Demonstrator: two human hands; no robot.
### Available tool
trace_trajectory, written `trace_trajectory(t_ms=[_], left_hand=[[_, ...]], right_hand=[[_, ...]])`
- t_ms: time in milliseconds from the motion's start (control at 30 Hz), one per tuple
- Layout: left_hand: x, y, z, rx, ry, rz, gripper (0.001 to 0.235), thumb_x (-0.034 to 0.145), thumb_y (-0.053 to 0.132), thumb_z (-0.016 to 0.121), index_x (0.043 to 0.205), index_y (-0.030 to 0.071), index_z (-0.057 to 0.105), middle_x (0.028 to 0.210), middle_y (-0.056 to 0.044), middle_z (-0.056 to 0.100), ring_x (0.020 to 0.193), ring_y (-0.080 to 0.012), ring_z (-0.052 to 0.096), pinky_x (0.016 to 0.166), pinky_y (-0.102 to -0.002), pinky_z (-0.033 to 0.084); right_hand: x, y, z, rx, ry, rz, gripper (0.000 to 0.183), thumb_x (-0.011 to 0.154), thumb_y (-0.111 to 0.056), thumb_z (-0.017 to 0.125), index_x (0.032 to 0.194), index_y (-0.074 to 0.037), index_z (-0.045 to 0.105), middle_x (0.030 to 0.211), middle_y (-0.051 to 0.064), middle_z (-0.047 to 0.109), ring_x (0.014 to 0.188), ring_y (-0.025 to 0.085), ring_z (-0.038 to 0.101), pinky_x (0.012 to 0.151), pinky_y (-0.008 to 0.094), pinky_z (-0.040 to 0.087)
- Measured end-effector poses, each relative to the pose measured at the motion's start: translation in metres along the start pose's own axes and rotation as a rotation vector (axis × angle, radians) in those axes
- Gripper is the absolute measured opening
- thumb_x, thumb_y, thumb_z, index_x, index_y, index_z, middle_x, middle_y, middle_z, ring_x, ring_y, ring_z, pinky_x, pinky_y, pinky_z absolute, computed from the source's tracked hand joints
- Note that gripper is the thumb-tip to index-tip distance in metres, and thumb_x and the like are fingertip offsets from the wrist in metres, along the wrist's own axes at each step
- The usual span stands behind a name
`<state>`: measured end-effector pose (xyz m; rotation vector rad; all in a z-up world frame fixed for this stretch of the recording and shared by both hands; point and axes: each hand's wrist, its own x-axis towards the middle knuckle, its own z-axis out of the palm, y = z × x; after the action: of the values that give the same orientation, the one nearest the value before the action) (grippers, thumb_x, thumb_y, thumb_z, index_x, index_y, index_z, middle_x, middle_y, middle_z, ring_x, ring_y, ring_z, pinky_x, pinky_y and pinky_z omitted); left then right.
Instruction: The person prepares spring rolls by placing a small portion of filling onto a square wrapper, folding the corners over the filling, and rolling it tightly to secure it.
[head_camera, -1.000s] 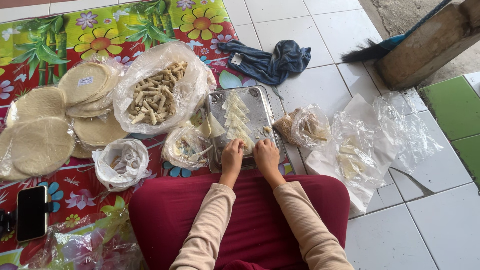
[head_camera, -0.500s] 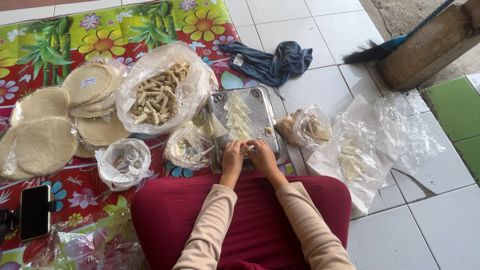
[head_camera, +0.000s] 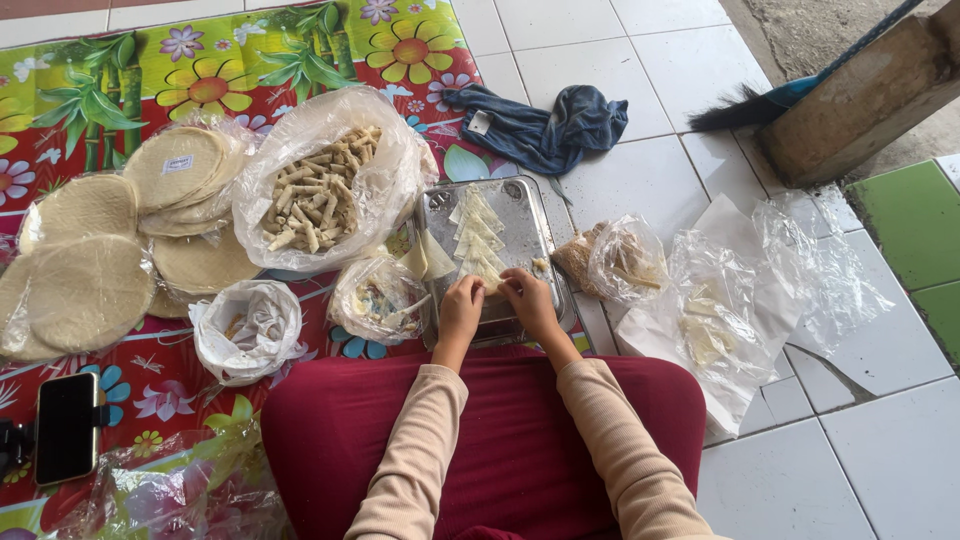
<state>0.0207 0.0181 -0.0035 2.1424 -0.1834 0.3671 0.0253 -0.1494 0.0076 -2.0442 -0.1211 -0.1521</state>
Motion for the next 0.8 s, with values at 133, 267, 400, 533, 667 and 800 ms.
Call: trace_trajectory(t_ms=[133,267,400,533,667,800], left_hand=[[0.005,0.000,-0.001,-0.006,-0.056,-0.100,0.014,0.092,0.012,0.069,0.103,0.005,0.065,0.099,-0.013,0.071,0.089,-0.0332,0.071,0.078,-0.043,0.056],[0.004,-0.006,0.004,0.113,-0.057,0.001,0.010,0.094,0.014,0.068,0.100,0.007,0.069,0.104,-0.013,0.068,0.090,-0.0340,0.069,0.078,-0.043,0.056],[0.002,-0.005,0.005,0.213,-0.073,0.055,0.015,0.091,0.017,0.071,0.098,0.004,0.069,0.104,-0.015,0.064,0.095,-0.0352,0.067,0.077,-0.044,0.056],[0.003,-0.006,0.004,0.198,-0.129,0.037,0.016,0.092,0.020,0.071,0.097,0.006,0.072,0.102,-0.014,0.064,0.094,-0.0339,0.067,0.079,-0.044,0.056],[0.008,-0.007,0.005,0.256,-0.139,0.038,0.017,0.096,0.022,0.070,0.097,0.005,0.070,0.102,-0.014,0.064,0.094,-0.0341,0.067,0.079,-0.044,0.057],[0.014,0.005,0.001,0.251,-0.135,-0.033,0.016,0.097,0.022,0.068,0.097,0.007,0.069,0.100,-0.011,0.066,0.094,-0.0323,0.067,0.078,-0.044,0.057]], right_hand=[[0.007,0.004,0.008,-0.068,0.061,-0.014,0.021,0.085,-0.012,0.077,0.103,-0.003,0.069,0.091,0.010,0.075,0.082,0.023,0.075,0.074,0.037,0.058],[0.004,-0.006,0.005,-0.258,0.041,-0.099,0.014,0.088,-0.016,0.076,0.098,-0.007,0.076,0.102,0.009,0.071,0.087,0.027,0.071,0.079,0.040,0.057],[0.006,-0.019,-0.013,-0.401,-0.143,-0.145,0.014,0.089,-0.024,0.074,0.098,-0.015,0.080,0.112,0.005,0.064,0.097,0.027,0.067,0.081,0.040,0.055],[0.009,-0.017,-0.012,-0.551,-0.068,-0.321,0.015,0.084,-0.026,0.076,0.093,-0.016,0.081,0.111,0.003,0.065,0.107,0.026,0.062,0.089,0.040,0.051],[0.013,-0.018,-0.006,-0.614,0.027,-0.277,0.015,0.083,-0.030,0.078,0.087,-0.016,0.081,0.103,0.001,0.067,0.103,0.025,0.059,0.094,0.042,0.045],[0.017,-0.023,0.005,-0.636,0.069,-0.123,0.018,0.083,-0.033,0.079,0.085,-0.016,0.080,0.094,0.002,0.068,0.101,0.025,0.059,0.091,0.041,0.041]])
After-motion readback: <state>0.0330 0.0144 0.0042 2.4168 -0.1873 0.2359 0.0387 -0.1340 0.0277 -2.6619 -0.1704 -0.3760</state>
